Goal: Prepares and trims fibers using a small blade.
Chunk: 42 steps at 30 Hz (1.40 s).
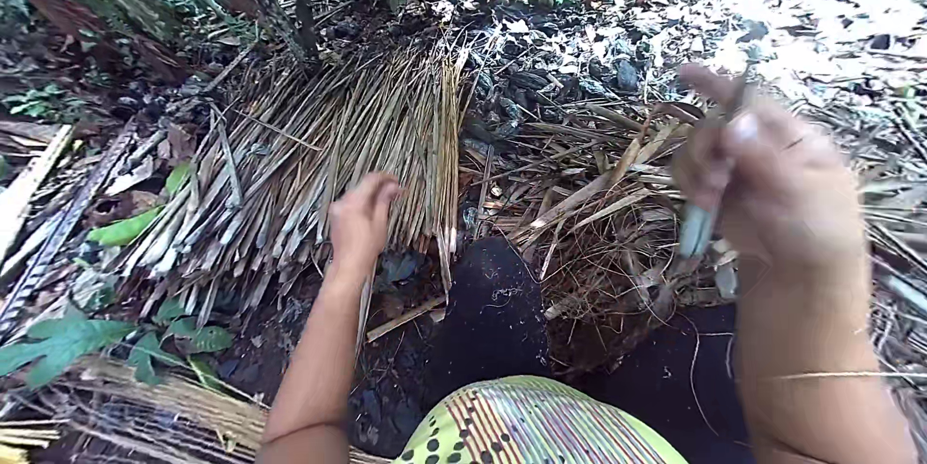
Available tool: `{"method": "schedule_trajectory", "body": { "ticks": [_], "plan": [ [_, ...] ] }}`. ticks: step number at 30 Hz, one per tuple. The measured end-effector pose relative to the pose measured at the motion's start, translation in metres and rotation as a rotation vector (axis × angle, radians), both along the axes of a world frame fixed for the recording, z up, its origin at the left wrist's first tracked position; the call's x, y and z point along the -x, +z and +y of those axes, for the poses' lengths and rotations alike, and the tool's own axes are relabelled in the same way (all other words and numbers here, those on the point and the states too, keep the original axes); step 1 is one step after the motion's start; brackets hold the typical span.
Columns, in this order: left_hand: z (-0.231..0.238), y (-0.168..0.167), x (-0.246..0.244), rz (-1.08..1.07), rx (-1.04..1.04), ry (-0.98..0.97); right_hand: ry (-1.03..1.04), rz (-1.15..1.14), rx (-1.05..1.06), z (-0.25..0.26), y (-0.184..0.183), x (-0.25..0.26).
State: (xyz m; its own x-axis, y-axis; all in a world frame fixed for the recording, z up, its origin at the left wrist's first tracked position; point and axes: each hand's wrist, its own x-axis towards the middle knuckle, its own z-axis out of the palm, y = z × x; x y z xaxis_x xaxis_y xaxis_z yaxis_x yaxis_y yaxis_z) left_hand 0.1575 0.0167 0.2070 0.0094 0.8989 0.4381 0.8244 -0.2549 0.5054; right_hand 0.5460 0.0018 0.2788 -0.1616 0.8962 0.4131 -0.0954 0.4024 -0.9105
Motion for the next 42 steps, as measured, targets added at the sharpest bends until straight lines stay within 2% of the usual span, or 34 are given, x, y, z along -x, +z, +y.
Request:
{"method": "schedule_trajectory", "body": {
  "ticks": [2,4,6,8,11,13,14,15,16,17,18,19,21,22,24,29,33,35,38,40,42],
  "plan": [
    [0.002,0.012,-0.001,-0.288,-0.237,0.111,0.122,-0.052,0.116,0.001,-0.028,0.027],
    [-0.005,0.008,-0.021,-0.579,-0.385,0.041,0.262,-0.074,0.261,0.001,-0.057,0.055],
    [-0.016,-0.011,-0.050,-0.772,-0.399,-0.090,0.393,-0.041,0.431,0.003,-0.081,0.077],
    [-0.024,-0.032,-0.077,-0.961,-0.349,-0.162,0.437,0.064,0.542,0.006,-0.098,0.088],
    [-0.036,-0.048,-0.100,-1.249,-0.230,-0.190,0.378,0.241,0.588,0.013,-0.113,0.090],
    [-0.046,-0.051,-0.108,-1.383,-0.067,-0.201,0.344,0.306,0.593,0.017,-0.115,0.085],
    [-0.053,-0.049,-0.111,-1.417,0.078,-0.194,0.326,0.326,0.591,0.018,-0.114,0.082],
    [-0.061,-0.045,-0.114,-1.390,0.248,-0.198,0.306,0.316,0.586,0.018,-0.113,0.079],
    [-0.070,-0.041,-0.116,-1.283,0.402,-0.255,0.287,0.281,0.575,0.017,-0.110,0.075],
    [-0.079,-0.038,-0.119,-1.103,0.452,-0.357,0.267,0.231,0.560,0.016,-0.108,0.072],
    [-0.087,-0.037,-0.120,-0.880,0.359,-0.457,0.256,0.192,0.552,0.013,-0.106,0.069],
    [-0.089,-0.039,-0.119,-0.660,0.163,-0.522,0.259,0.173,0.552,0.010,-0.105,0.067],
    [-0.078,-0.037,-0.116,-0.339,-0.150,-0.468,0.291,0.150,0.555,0.003,-0.104,0.067],
    [-0.069,-0.034,-0.115,-0.270,-0.161,-0.425,0.312,0.135,0.551,-0.001,-0.103,0.067],
    [-0.052,-0.033,-0.115,-0.318,0.071,-0.398,0.340,0.102,0.536,-0.008,-0.102,0.068],
    [-0.042,-0.037,-0.120,-1.035,0.741,-0.477,0.388,0.035,0.534,-0.018,-0.102,0.060],
    [-0.040,-0.036,-0.115,-1.310,1.088,-0.612,0.532,0.018,0.587,-0.021,-0.104,0.056],
    [-0.038,-0.041,-0.109,-1.393,1.233,-0.695,0.464,0.001,0.536,-0.019,-0.097,0.050],
    [-0.044,-0.052,-0.102,-1.492,1.398,-0.793,0.222,-0.020,0.372,-0.002,-0.078,0.025],
    [-0.049,-0.057,-0.100,-1.550,1.465,-0.817,0.062,0.055,0.261,0.016,-0.067,0.004],
    [-0.050,-0.059,-0.099,-1.594,1.501,-0.834,0.023,0.093,0.240,0.016,-0.063,0.001]
  ]
}}
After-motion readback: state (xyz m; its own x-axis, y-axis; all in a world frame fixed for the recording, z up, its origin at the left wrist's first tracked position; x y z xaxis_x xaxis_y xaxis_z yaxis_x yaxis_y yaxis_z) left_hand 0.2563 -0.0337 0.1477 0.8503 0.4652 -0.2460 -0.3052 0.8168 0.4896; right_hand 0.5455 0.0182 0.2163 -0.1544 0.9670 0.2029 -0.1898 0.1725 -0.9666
